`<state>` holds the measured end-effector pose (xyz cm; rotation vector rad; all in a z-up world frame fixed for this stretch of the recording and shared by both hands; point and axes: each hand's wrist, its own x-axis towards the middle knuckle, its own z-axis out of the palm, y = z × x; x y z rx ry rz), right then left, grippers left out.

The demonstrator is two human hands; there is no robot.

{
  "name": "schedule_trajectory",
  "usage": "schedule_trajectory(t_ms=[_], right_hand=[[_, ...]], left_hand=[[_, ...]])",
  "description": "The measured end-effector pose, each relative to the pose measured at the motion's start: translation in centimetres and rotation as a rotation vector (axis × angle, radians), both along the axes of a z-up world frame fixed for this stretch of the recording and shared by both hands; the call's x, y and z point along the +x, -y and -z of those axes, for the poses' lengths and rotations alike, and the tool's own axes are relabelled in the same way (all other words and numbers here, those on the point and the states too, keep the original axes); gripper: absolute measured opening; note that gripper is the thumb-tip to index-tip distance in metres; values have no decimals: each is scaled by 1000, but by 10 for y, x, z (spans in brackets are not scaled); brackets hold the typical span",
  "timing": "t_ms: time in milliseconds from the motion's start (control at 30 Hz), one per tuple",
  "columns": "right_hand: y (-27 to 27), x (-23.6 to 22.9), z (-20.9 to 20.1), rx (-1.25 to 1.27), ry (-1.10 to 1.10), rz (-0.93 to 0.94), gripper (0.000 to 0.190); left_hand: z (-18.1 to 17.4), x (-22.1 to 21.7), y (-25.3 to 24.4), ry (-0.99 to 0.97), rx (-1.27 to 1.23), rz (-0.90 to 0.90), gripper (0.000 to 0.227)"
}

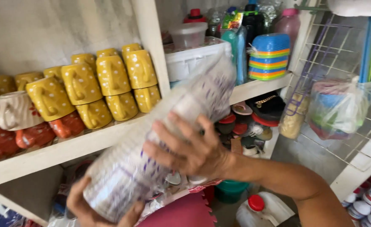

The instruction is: The person organizes items on a white shelving unit, moving a stack of plastic cups to a higher shelf and arranging various packaged flip-flops. They also handle a pair of socks and a pink foam mat, placing items into a white plastic basket and on the shelves.

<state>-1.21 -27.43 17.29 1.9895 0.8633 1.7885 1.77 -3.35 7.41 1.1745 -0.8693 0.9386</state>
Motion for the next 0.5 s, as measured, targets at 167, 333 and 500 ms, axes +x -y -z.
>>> schedule_trajectory(t_ms=[167, 333, 500], right_hand=[[36, 13, -51, 68, 39, 42, 42], [96, 50, -103, 75, 80, 10, 59], [143, 74, -162, 62, 128, 36, 81]], left_hand=[[-75, -3, 40, -194, 29, 48, 103], [-134, 21, 81, -90, 120, 111, 113], [-135, 59, 108, -25, 318, -250, 102]])
